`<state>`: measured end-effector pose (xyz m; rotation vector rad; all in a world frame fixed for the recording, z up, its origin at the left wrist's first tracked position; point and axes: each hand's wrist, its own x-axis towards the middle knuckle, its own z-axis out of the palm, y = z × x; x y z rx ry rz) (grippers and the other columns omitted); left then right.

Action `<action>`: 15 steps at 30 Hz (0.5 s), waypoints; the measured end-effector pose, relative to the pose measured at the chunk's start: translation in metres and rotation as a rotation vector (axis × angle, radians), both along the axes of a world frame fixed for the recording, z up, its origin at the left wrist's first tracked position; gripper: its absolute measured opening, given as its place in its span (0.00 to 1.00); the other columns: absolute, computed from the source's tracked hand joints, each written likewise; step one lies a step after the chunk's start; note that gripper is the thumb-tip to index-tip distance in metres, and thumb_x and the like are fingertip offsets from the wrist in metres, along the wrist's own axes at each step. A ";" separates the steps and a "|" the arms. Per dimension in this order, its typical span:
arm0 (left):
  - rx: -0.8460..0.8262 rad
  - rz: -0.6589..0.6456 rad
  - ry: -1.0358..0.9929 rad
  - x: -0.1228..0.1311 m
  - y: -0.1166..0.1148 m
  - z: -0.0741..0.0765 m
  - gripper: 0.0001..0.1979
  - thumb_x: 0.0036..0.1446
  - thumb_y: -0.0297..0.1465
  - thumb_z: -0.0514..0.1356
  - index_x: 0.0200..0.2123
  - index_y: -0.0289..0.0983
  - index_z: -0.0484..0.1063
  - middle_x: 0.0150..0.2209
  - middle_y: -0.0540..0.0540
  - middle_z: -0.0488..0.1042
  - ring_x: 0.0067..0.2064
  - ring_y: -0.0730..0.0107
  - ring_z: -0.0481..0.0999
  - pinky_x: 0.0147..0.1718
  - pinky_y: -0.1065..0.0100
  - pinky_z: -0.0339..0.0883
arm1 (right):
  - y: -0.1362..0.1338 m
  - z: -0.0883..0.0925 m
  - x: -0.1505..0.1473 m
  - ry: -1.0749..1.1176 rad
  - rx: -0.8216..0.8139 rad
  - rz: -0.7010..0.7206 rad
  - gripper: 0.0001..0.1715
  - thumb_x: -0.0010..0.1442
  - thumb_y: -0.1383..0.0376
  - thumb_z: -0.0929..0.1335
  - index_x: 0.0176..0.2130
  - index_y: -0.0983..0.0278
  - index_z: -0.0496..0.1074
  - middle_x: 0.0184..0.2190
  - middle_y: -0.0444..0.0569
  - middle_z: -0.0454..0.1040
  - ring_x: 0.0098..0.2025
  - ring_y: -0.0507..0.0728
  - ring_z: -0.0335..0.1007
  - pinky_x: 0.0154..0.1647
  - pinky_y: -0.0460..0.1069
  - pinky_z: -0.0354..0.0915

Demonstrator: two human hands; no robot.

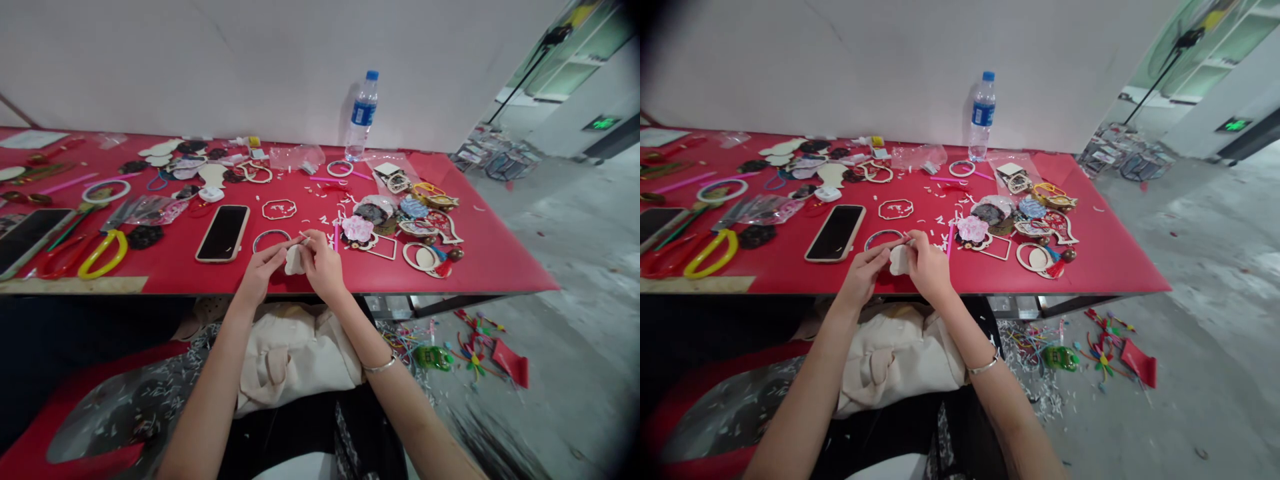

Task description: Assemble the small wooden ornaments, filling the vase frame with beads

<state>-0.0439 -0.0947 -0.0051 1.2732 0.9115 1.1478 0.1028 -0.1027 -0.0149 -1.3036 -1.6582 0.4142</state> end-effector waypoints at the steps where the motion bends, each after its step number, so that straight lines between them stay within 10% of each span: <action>1: 0.005 -0.001 0.005 0.000 0.000 0.000 0.22 0.54 0.42 0.62 0.49 0.37 0.76 0.46 0.40 0.79 0.45 0.58 0.77 0.44 0.64 0.68 | 0.001 0.000 0.000 0.040 -0.008 0.024 0.14 0.65 0.60 0.59 0.50 0.59 0.59 0.34 0.47 0.76 0.33 0.55 0.74 0.33 0.47 0.64; 8: 0.009 0.013 0.095 -0.005 0.002 -0.005 0.22 0.54 0.42 0.62 0.50 0.39 0.75 0.31 0.47 0.79 0.22 0.77 0.63 0.19 0.73 0.57 | 0.004 0.001 0.000 0.128 -0.040 0.112 0.16 0.63 0.59 0.62 0.50 0.60 0.59 0.27 0.40 0.69 0.28 0.53 0.69 0.31 0.46 0.63; 15: 0.015 0.021 0.099 -0.005 0.002 -0.007 0.22 0.54 0.42 0.62 0.50 0.40 0.76 0.29 0.48 0.77 0.22 0.78 0.59 0.18 0.75 0.55 | 0.002 0.001 0.001 0.068 0.014 0.163 0.16 0.65 0.61 0.60 0.52 0.60 0.56 0.30 0.43 0.69 0.31 0.53 0.70 0.33 0.47 0.64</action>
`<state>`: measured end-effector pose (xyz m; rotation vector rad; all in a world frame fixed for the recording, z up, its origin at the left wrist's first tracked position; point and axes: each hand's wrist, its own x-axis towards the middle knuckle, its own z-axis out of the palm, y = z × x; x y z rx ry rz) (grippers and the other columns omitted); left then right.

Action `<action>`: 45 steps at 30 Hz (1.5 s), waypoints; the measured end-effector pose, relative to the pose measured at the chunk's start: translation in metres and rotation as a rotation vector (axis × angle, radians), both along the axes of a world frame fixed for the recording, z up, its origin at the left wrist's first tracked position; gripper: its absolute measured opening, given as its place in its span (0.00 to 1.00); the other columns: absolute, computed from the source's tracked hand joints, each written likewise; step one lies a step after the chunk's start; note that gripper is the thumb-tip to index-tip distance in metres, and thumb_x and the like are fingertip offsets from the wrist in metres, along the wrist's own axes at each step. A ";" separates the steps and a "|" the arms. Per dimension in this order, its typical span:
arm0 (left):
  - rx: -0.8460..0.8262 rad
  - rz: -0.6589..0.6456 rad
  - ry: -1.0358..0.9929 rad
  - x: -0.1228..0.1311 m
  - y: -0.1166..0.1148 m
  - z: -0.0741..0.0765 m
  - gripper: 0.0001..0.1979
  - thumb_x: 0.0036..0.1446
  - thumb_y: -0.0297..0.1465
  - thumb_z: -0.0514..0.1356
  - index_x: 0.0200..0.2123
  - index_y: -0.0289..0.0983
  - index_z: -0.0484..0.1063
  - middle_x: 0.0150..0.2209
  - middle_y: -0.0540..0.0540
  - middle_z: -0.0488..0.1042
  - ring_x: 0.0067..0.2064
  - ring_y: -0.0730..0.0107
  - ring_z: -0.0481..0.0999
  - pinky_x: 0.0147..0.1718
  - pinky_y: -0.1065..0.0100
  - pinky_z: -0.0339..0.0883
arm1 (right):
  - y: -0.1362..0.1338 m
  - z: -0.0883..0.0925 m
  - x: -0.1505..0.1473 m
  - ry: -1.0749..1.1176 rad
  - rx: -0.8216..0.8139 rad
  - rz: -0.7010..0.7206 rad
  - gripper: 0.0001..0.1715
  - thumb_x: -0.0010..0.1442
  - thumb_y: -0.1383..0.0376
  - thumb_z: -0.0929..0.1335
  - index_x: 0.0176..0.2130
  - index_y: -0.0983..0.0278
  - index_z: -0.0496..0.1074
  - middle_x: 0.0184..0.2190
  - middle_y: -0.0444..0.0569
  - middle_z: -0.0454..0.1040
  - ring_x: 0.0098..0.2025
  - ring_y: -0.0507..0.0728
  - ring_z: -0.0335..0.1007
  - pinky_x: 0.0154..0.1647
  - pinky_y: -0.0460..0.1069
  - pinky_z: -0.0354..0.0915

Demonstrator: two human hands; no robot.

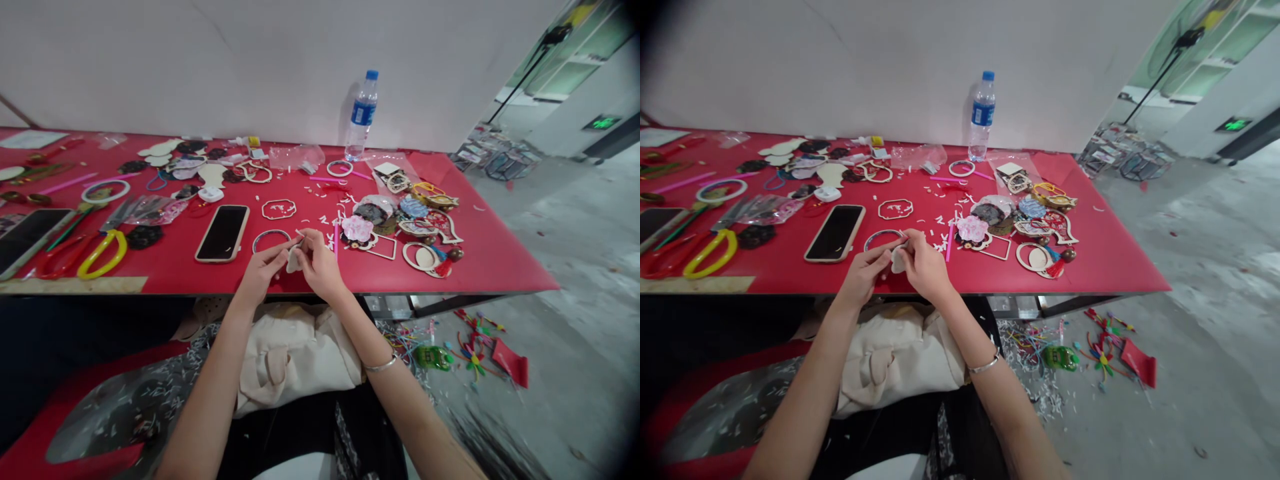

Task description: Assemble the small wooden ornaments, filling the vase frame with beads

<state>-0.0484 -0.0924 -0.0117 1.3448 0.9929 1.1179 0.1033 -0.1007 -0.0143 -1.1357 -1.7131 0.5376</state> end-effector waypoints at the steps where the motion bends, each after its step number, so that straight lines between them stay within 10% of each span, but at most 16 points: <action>1: -0.002 0.001 0.000 0.000 0.000 0.000 0.22 0.54 0.42 0.62 0.50 0.40 0.75 0.31 0.48 0.78 0.23 0.78 0.61 0.19 0.75 0.56 | 0.000 0.000 0.000 -0.010 0.007 0.005 0.16 0.66 0.61 0.59 0.53 0.60 0.55 0.31 0.44 0.69 0.31 0.53 0.70 0.33 0.47 0.65; 21: 0.026 -0.058 -0.019 0.001 -0.002 0.002 0.24 0.54 0.43 0.63 0.51 0.37 0.75 0.45 0.42 0.79 0.49 0.57 0.75 0.51 0.61 0.65 | -0.004 0.001 0.001 -0.042 0.036 -0.020 0.18 0.66 0.61 0.59 0.54 0.60 0.53 0.30 0.44 0.69 0.31 0.54 0.70 0.33 0.48 0.65; 45: 0.002 -0.113 -0.028 0.035 0.012 0.004 0.23 0.55 0.44 0.61 0.48 0.35 0.76 0.32 0.46 0.78 0.32 0.69 0.73 0.36 0.68 0.67 | -0.003 -0.002 0.009 0.060 0.113 -0.290 0.23 0.61 0.64 0.63 0.54 0.62 0.54 0.27 0.40 0.65 0.26 0.51 0.64 0.29 0.45 0.62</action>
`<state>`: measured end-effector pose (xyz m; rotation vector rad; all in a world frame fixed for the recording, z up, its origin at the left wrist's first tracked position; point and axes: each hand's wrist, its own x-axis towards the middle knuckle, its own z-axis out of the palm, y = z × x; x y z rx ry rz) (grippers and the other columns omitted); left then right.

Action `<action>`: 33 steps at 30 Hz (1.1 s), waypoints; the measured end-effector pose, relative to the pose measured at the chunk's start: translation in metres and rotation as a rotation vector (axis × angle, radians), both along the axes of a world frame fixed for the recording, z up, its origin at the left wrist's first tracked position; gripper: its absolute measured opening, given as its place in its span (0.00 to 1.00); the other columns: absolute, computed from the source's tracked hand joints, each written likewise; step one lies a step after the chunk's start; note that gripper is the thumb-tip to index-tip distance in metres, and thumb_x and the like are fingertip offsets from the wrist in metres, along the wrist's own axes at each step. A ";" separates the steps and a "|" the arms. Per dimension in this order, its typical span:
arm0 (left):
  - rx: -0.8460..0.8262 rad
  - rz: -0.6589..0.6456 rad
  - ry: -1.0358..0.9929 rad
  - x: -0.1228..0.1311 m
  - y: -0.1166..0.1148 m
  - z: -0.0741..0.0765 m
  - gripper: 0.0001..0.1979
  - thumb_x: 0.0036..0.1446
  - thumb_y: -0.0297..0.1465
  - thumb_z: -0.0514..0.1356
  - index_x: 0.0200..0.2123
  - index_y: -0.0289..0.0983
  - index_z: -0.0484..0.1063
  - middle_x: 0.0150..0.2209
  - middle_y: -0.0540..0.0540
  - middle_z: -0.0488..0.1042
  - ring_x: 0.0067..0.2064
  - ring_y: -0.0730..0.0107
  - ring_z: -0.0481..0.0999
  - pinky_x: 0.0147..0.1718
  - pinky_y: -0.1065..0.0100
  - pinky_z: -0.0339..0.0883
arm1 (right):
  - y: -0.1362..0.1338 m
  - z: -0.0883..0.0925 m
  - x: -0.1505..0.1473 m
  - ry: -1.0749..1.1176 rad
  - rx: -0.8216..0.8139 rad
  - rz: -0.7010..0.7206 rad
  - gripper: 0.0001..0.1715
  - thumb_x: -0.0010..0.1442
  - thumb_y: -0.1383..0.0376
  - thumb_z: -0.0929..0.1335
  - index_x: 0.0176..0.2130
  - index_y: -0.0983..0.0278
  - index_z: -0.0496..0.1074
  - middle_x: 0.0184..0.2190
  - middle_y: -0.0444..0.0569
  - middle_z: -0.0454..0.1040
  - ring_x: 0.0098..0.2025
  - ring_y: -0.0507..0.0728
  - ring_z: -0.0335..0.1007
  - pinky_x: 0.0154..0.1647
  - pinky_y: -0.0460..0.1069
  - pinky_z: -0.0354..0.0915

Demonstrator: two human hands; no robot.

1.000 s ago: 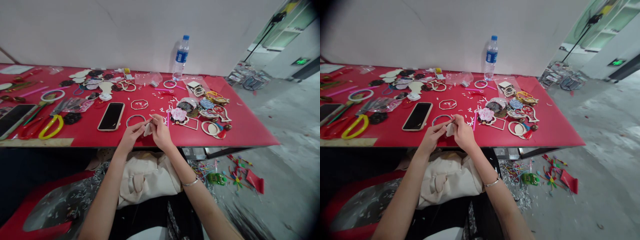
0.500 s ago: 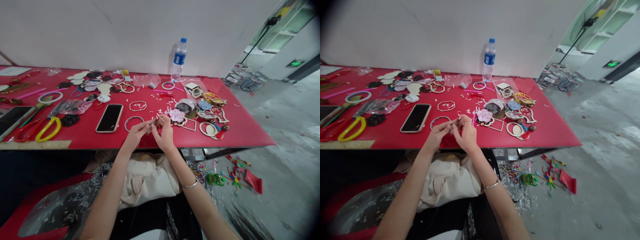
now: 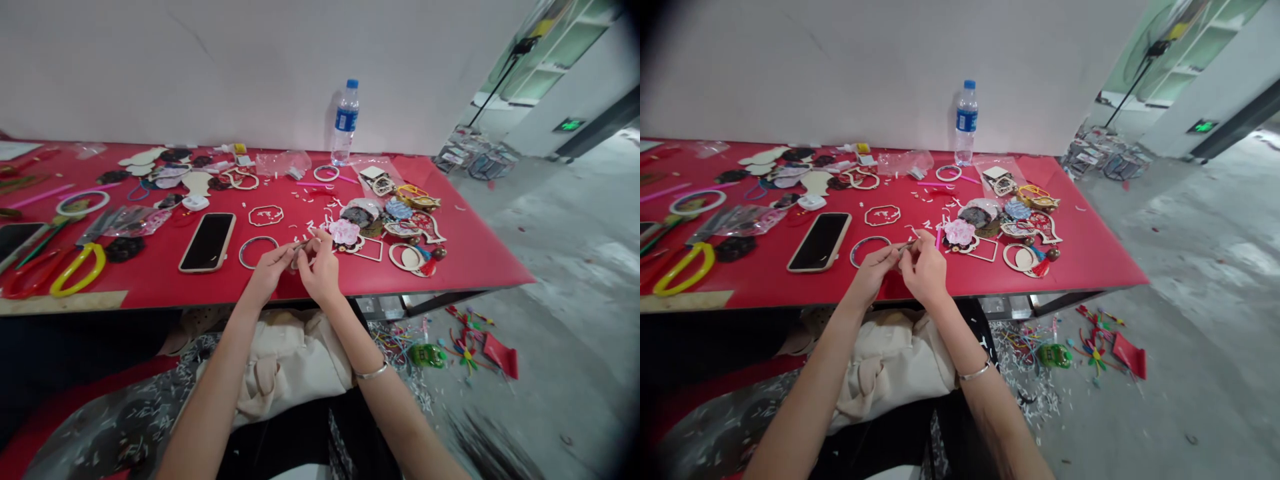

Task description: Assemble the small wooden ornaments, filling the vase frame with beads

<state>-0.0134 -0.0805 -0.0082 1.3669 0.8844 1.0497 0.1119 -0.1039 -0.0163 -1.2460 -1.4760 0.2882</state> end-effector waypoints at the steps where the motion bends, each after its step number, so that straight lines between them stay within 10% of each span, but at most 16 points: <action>1: 0.008 -0.001 0.011 0.000 0.001 0.000 0.23 0.56 0.44 0.60 0.49 0.35 0.76 0.32 0.46 0.78 0.33 0.69 0.73 0.36 0.68 0.67 | 0.000 0.000 0.001 -0.016 0.005 -0.008 0.22 0.61 0.65 0.62 0.54 0.63 0.55 0.27 0.41 0.66 0.27 0.51 0.65 0.29 0.45 0.62; 33: 0.224 -0.043 0.303 0.001 0.001 -0.005 0.27 0.60 0.49 0.51 0.50 0.35 0.73 0.46 0.41 0.78 0.49 0.58 0.76 0.51 0.61 0.67 | -0.002 -0.009 0.011 -0.501 0.249 -0.213 0.14 0.67 0.65 0.56 0.50 0.68 0.57 0.35 0.56 0.75 0.30 0.56 0.74 0.27 0.48 0.67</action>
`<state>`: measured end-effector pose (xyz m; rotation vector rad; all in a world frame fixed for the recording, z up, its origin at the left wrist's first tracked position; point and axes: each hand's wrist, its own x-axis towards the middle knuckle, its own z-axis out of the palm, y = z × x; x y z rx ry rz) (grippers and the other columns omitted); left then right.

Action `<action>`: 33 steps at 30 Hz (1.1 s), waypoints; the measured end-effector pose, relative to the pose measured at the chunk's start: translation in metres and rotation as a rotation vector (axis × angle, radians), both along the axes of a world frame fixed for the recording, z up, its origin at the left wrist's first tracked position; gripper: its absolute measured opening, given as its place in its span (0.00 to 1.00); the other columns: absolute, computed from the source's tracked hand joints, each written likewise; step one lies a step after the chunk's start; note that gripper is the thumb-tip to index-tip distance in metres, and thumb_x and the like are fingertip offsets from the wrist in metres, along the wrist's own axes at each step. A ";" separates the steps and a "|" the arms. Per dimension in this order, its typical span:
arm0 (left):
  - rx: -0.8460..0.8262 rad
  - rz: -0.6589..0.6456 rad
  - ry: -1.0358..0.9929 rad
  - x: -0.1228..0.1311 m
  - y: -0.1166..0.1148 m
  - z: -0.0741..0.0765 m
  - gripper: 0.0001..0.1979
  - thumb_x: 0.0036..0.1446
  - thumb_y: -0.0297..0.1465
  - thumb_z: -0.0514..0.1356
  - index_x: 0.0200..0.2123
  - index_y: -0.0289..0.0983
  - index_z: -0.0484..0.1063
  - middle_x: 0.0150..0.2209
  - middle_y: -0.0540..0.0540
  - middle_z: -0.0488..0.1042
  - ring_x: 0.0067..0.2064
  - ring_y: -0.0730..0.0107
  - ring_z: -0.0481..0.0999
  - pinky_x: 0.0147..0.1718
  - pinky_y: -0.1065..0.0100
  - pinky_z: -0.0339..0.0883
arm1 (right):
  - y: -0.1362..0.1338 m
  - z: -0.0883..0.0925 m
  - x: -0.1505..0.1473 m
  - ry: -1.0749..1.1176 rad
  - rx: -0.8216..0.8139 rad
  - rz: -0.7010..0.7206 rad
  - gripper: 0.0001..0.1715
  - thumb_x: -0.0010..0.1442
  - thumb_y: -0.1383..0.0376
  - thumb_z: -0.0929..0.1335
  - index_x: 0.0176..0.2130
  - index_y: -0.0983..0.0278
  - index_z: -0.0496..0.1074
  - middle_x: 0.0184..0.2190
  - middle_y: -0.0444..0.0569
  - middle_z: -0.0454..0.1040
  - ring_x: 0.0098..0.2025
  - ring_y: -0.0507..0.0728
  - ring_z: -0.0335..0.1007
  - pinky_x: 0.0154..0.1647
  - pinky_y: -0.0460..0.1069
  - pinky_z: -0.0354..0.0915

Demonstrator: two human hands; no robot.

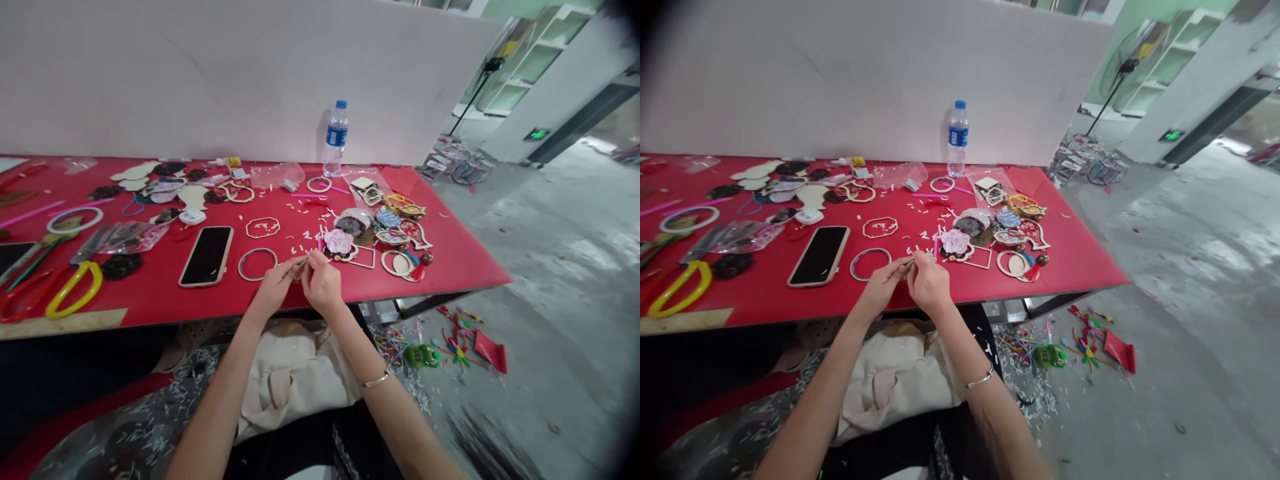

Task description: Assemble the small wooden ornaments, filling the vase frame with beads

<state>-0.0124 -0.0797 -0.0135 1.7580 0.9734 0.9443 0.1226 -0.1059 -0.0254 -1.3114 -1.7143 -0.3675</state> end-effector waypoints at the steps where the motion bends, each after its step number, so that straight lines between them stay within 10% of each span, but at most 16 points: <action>1: -0.003 0.006 -0.002 -0.001 0.000 0.000 0.27 0.60 0.48 0.51 0.50 0.35 0.73 0.45 0.41 0.79 0.49 0.58 0.76 0.51 0.61 0.67 | 0.000 0.000 0.000 0.011 -0.005 0.022 0.15 0.67 0.64 0.56 0.51 0.68 0.57 0.36 0.57 0.75 0.32 0.57 0.74 0.28 0.48 0.68; 33: 0.010 0.015 0.046 -0.001 -0.003 0.006 0.23 0.61 0.44 0.52 0.49 0.35 0.74 0.41 0.43 0.80 0.45 0.60 0.77 0.48 0.62 0.68 | 0.001 0.002 0.004 0.066 -0.018 0.145 0.19 0.64 0.67 0.58 0.54 0.64 0.56 0.33 0.50 0.75 0.35 0.56 0.72 0.32 0.47 0.67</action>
